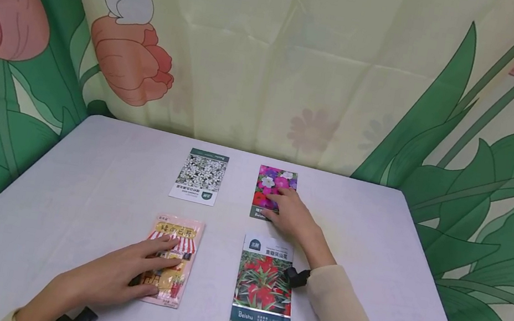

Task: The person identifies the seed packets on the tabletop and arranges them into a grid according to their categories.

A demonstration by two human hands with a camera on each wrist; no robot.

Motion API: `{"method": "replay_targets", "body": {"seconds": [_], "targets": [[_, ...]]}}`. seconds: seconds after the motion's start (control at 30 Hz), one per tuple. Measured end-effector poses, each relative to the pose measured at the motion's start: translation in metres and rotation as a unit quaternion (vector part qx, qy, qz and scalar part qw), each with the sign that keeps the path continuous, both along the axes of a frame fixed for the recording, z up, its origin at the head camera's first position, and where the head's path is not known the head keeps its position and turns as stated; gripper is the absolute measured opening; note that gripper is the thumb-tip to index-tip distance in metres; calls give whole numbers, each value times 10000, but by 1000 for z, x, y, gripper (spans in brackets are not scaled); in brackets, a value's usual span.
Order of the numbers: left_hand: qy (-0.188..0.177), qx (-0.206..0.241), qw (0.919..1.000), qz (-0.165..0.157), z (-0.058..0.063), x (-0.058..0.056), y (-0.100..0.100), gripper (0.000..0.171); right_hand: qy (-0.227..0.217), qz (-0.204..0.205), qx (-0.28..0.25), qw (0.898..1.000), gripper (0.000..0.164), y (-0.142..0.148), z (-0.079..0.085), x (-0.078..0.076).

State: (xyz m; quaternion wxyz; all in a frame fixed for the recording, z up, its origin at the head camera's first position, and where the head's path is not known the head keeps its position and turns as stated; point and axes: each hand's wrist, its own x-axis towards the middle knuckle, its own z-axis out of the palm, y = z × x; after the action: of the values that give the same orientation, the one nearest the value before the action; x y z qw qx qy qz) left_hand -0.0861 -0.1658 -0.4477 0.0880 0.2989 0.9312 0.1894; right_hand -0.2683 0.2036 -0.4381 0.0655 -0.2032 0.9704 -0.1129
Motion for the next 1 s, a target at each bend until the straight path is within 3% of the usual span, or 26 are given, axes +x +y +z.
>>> {"method": "replay_targets", "body": {"seconds": [0.33, 0.53, 0.73, 1.0], "targets": [[23, -20, 10000, -54, 1, -1, 0, 58, 126, 35, -159, 9998, 57, 5, 11, 5], [62, 12, 10000, -60, 2, -1, 0, 57, 63, -184, -279, 9994, 58, 17, 16, 11], [282, -80, 9995, -99, 1, -1, 2, 57, 223, -505, -358, 9978, 65, 38, 20, 25], [447, -103, 9989, -108, -1, 0, 6, 54, 322, -622, -372, 9969, 64, 66, 22, 55]]}}
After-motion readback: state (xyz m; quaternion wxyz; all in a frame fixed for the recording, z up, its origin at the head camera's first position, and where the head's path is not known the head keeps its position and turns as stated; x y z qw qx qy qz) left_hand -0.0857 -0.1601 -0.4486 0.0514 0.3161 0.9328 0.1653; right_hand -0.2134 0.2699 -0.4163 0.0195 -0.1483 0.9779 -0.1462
